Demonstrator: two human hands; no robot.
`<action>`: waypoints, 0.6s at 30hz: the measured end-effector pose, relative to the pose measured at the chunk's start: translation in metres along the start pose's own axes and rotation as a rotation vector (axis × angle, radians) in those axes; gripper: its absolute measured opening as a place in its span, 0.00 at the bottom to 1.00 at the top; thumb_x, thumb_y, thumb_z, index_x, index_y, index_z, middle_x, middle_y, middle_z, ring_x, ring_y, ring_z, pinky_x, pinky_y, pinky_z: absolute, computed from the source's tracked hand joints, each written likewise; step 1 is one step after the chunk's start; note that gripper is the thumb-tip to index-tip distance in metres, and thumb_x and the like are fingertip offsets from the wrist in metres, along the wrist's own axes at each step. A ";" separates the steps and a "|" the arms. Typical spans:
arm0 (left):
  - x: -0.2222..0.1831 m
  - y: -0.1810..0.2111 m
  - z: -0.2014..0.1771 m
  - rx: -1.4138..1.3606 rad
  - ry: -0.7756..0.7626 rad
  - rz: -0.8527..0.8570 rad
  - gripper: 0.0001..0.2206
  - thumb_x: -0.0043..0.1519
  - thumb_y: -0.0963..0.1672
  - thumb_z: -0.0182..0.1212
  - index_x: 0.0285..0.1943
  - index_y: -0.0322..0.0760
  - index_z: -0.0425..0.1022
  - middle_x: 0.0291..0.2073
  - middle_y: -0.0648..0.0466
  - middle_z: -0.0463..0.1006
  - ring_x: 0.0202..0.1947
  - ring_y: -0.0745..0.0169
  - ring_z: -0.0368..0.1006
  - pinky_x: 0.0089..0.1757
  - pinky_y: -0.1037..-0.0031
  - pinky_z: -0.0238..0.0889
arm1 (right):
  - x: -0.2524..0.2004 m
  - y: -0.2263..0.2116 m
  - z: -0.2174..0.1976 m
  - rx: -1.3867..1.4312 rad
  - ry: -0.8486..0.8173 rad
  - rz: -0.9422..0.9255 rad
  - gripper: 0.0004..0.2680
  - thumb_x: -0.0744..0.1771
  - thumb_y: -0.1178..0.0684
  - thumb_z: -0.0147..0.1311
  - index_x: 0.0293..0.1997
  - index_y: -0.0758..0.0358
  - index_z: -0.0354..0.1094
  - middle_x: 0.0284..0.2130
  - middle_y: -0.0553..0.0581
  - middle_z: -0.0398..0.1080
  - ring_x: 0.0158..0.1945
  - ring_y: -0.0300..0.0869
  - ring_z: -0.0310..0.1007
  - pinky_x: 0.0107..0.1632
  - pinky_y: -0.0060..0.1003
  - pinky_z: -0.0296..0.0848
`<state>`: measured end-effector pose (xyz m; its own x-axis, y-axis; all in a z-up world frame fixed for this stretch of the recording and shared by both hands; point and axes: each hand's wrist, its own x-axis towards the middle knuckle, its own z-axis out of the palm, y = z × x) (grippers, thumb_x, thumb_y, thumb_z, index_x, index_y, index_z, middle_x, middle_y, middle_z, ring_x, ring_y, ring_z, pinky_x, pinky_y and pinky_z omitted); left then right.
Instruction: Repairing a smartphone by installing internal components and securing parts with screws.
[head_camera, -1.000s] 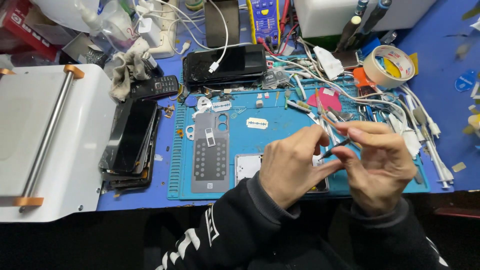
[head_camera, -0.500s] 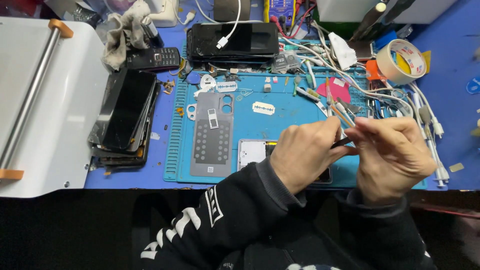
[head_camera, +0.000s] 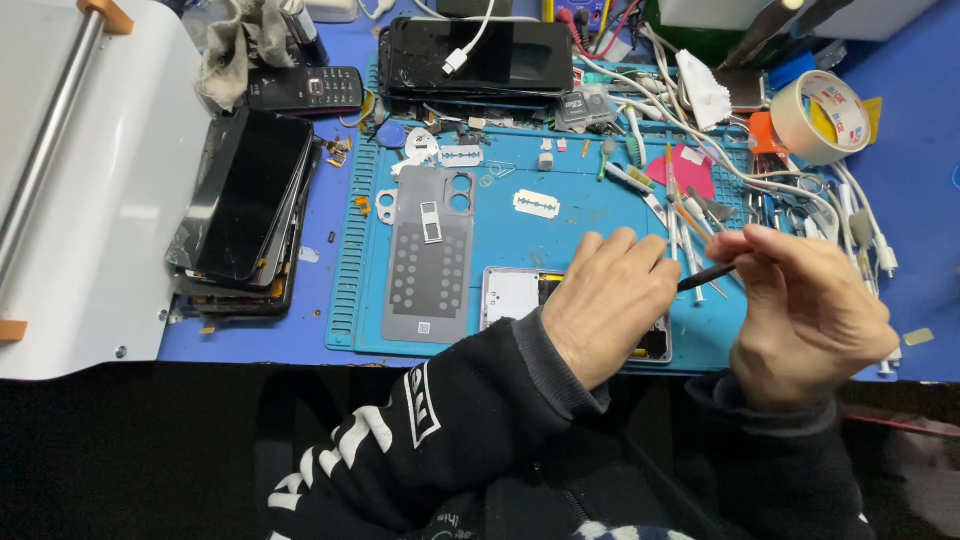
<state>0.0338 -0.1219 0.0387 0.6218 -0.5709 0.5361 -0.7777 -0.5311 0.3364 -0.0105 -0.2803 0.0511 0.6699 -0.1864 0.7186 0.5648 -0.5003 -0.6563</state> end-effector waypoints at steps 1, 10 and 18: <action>-0.001 0.000 0.000 0.006 -0.009 -0.003 0.06 0.56 0.39 0.57 0.40 0.36 0.74 0.38 0.53 0.70 0.46 0.53 0.68 0.45 0.62 0.59 | 0.001 -0.005 0.003 0.017 -0.001 0.052 0.05 0.73 0.68 0.57 0.54 0.75 0.69 0.44 0.63 0.73 0.46 0.45 0.79 0.54 0.34 0.81; 0.003 0.009 0.000 0.137 0.020 -0.023 0.00 0.55 0.40 0.60 0.33 0.39 0.74 0.33 0.55 0.72 0.41 0.56 0.71 0.44 0.59 0.60 | -0.006 0.011 -0.004 0.038 0.029 0.053 0.07 0.73 0.66 0.58 0.57 0.74 0.67 0.45 0.65 0.72 0.46 0.48 0.77 0.55 0.34 0.79; 0.005 0.011 -0.002 0.178 -0.024 -0.033 0.01 0.55 0.41 0.60 0.31 0.41 0.75 0.32 0.56 0.72 0.40 0.58 0.72 0.45 0.59 0.60 | -0.009 0.014 -0.006 0.066 -0.004 -0.013 0.07 0.74 0.66 0.58 0.58 0.74 0.67 0.47 0.65 0.70 0.46 0.47 0.76 0.55 0.35 0.79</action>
<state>0.0279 -0.1289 0.0465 0.6507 -0.5650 0.5073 -0.7292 -0.6513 0.2098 -0.0115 -0.2907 0.0361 0.6645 -0.1766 0.7261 0.6036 -0.4460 -0.6609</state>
